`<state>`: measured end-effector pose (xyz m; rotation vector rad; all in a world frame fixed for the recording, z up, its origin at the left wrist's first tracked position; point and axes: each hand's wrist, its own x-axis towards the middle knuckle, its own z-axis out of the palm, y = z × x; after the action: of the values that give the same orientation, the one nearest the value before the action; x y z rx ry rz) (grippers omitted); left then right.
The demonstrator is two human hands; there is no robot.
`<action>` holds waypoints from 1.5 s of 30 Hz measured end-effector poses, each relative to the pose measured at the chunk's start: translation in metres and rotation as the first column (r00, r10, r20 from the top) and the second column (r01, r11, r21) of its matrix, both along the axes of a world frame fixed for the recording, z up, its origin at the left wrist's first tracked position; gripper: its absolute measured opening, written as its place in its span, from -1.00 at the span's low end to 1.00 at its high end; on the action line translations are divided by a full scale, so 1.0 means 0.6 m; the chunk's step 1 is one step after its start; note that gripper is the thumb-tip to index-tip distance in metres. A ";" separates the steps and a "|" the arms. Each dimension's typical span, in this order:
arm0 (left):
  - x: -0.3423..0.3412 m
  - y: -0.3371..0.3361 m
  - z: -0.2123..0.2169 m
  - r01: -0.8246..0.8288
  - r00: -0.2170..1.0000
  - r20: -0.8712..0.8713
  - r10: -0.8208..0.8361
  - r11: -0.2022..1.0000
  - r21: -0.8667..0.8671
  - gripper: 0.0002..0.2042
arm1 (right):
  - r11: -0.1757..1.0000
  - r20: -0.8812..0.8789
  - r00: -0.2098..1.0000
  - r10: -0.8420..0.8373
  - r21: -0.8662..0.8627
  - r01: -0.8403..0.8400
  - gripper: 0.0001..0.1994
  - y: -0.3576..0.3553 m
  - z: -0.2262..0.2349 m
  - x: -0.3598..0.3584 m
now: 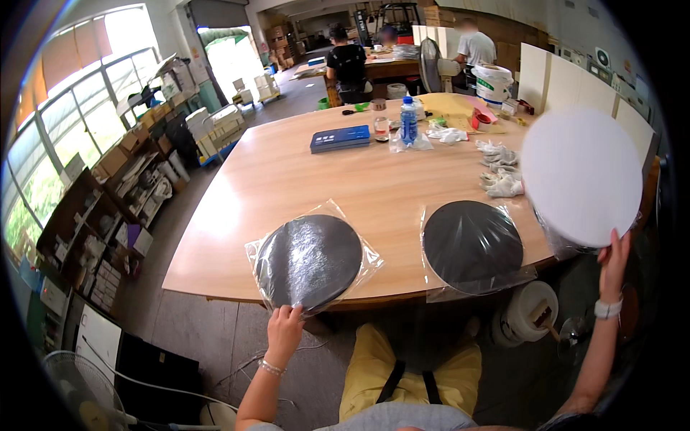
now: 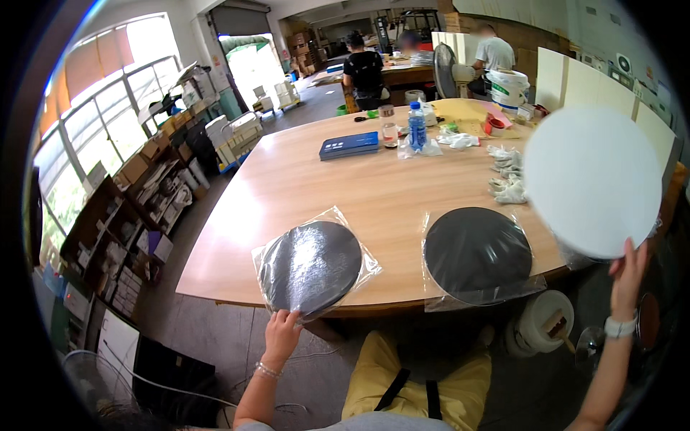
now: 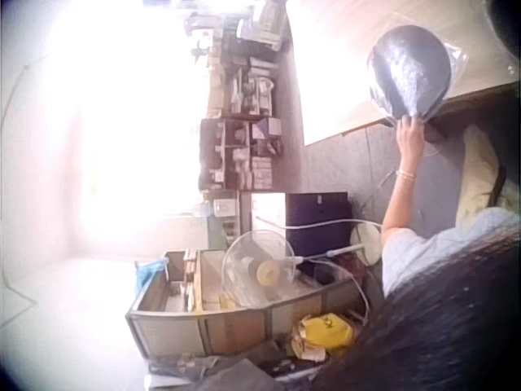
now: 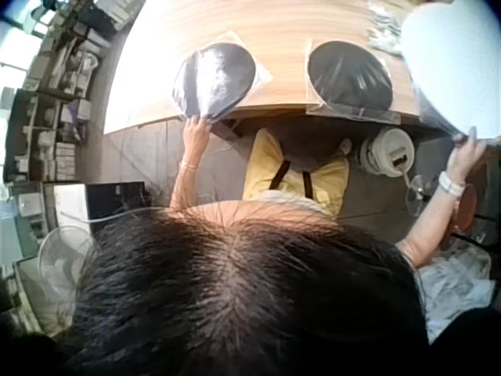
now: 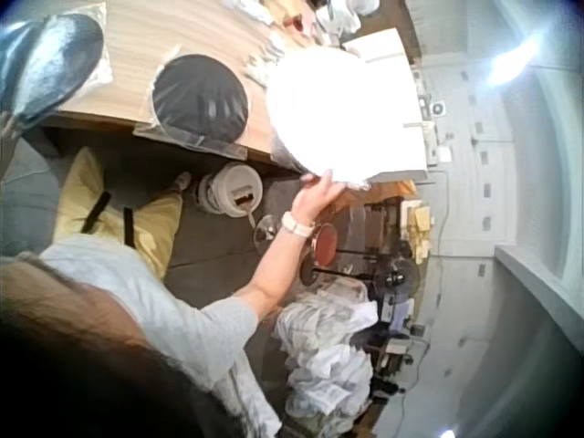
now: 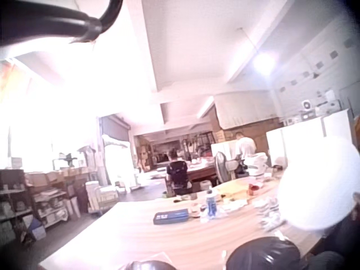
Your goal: The person wraps circular objects, which appear to be black and white discs, in clear plastic film. They pick up a disc, place it on a sheet of plastic, and fold the film over to encase the item. The wrapped objects are then stacked on the table.
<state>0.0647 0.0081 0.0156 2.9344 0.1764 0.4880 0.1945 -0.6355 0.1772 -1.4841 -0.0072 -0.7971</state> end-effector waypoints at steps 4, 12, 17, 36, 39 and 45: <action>0.009 -0.011 -0.005 0.076 0.987 0.120 -0.106 0.969 0.234 -0.68 | 0.936 -0.127 0.933 0.337 0.149 -0.318 -0.78 0.182 -0.030 -0.048; -0.002 -0.008 -0.046 0.080 0.931 0.330 -0.156 0.969 0.232 -0.88 | 0.564 -0.342 0.451 0.825 0.433 -0.704 -0.73 0.384 -0.114 -0.065; -0.018 -0.009 -0.058 0.037 0.943 0.309 -0.123 0.962 0.270 -0.90 | 0.291 -0.179 0.232 0.956 0.681 -0.673 -0.88 0.530 -0.136 0.004; -0.096 -0.087 -0.120 -0.222 0.943 0.228 0.242 0.969 -0.111 -0.68 | 0.573 -0.520 0.268 0.811 0.615 -0.542 -0.79 0.876 -0.320 0.099; -0.094 -0.079 -0.101 -0.228 0.955 0.173 0.240 0.970 -0.086 -0.69 | 0.603 -0.547 0.286 0.786 0.581 -0.547 -0.80 0.876 -0.322 0.100; -0.100 0.009 -0.104 -0.197 0.978 -0.041 0.202 0.974 0.115 -0.85 | 0.611 -0.534 0.315 0.785 0.582 -0.537 -0.79 0.882 -0.318 0.096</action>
<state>0.0050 0.0135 -0.0469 3.0550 0.4697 0.4616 0.2519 -0.1062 -0.0139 -1.2298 0.1145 0.5754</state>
